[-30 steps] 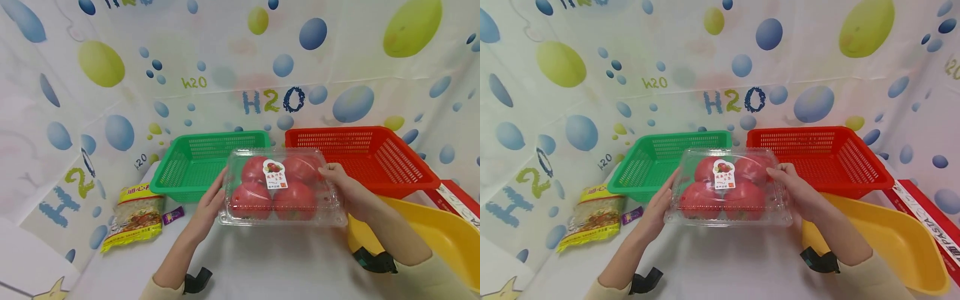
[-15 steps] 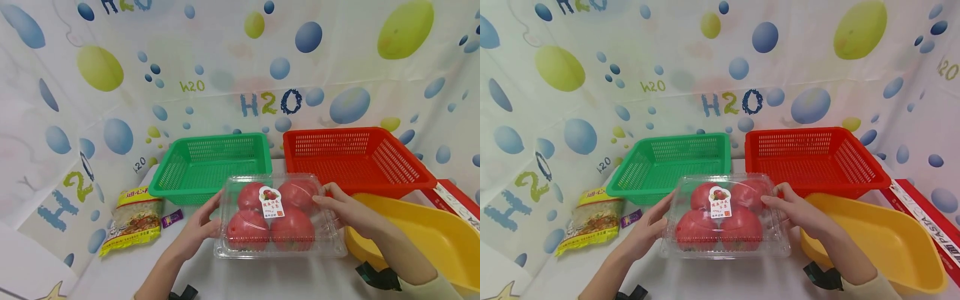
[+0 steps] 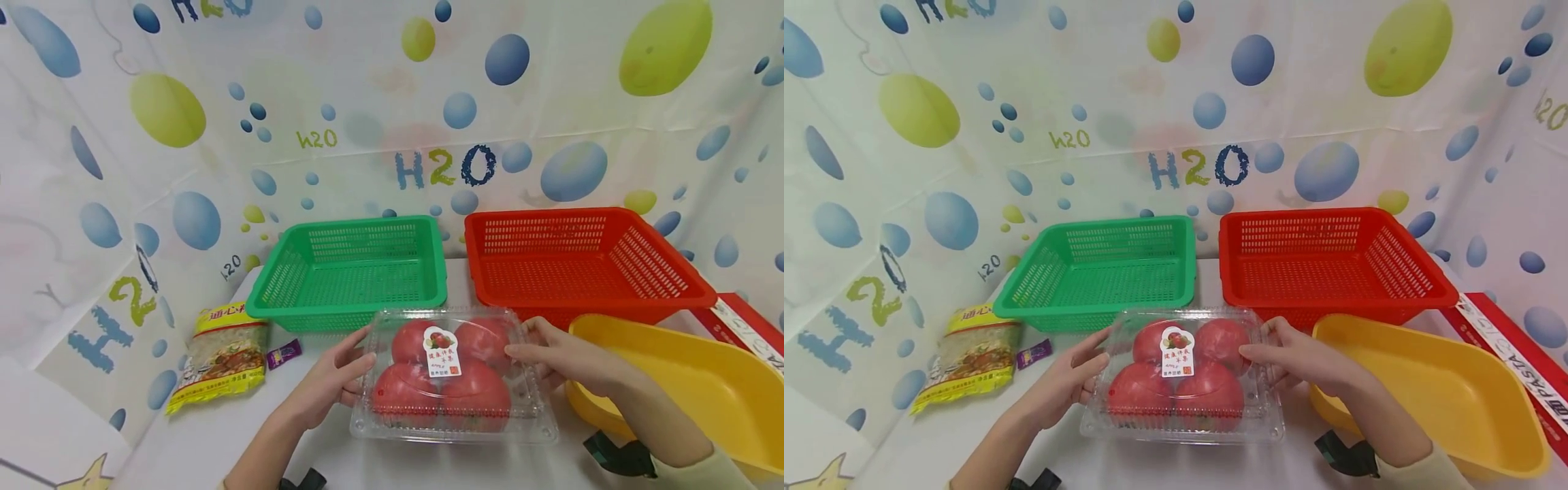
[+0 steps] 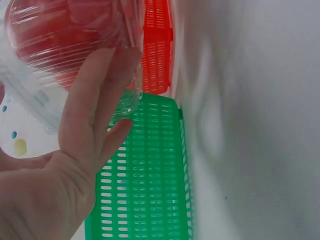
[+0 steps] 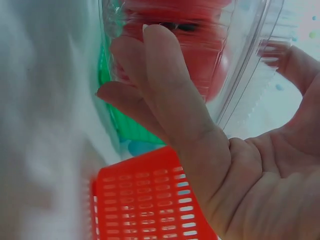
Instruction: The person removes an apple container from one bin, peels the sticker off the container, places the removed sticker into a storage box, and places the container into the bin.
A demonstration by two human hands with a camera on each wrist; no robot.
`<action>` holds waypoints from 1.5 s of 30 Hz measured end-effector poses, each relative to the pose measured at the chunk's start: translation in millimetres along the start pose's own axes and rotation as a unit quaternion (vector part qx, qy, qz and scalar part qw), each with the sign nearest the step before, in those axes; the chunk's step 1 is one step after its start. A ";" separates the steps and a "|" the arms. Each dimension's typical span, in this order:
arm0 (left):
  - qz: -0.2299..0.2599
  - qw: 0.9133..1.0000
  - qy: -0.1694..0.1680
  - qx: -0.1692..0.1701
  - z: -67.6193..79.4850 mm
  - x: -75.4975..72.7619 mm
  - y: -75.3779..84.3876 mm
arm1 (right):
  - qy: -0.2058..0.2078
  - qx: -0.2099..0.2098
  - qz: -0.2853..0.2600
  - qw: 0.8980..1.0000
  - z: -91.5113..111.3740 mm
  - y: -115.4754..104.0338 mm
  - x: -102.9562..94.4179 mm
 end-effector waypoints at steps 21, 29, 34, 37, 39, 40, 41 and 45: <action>0.009 0.999 -0.003 -0.038 -12.3 1.0 -21.6 | 0.040 0.037 0.044 0.998 -14.5 12.8 17.1; -0.027 0.999 0.022 -0.025 -15.1 -0.4 -17.1 | 0.054 0.018 0.059 0.997 -16.8 8.2 14.0; -0.034 0.999 0.024 -0.016 -16.0 -1.8 -16.4 | 0.050 0.024 0.062 0.997 -18.7 7.3 14.5; -0.041 0.999 0.023 -0.013 -17.3 -2.8 -16.5 | 0.056 0.024 0.070 0.996 -19.7 7.3 14.6; -0.046 0.999 0.020 -0.014 -18.0 -3.6 -16.3 | 0.057 0.024 0.075 0.995 -19.6 7.6 14.4; -0.049 0.999 0.018 -0.016 -18.4 -4.1 -16.2 | 0.057 0.025 0.079 0.995 -19.5 7.7 14.0; -0.051 0.998 0.015 -0.019 -18.8 -4.4 -16.1 | 0.057 0.025 0.083 0.995 -19.2 7.9 13.6; -0.064 0.997 0.012 -0.028 -20.1 -6.0 -14.6 | 0.062 0.010 0.095 0.994 -16.9 8.1 9.4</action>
Point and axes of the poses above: each hand's wrist, its own z-axis away from the middle knuckle, its own x-axis out of the palm, y = z × x, the point moved 1 cm from there along -z, towards the middle knuckle, and after that the axes turned 6 degrees about z, right-handed, at the moved point
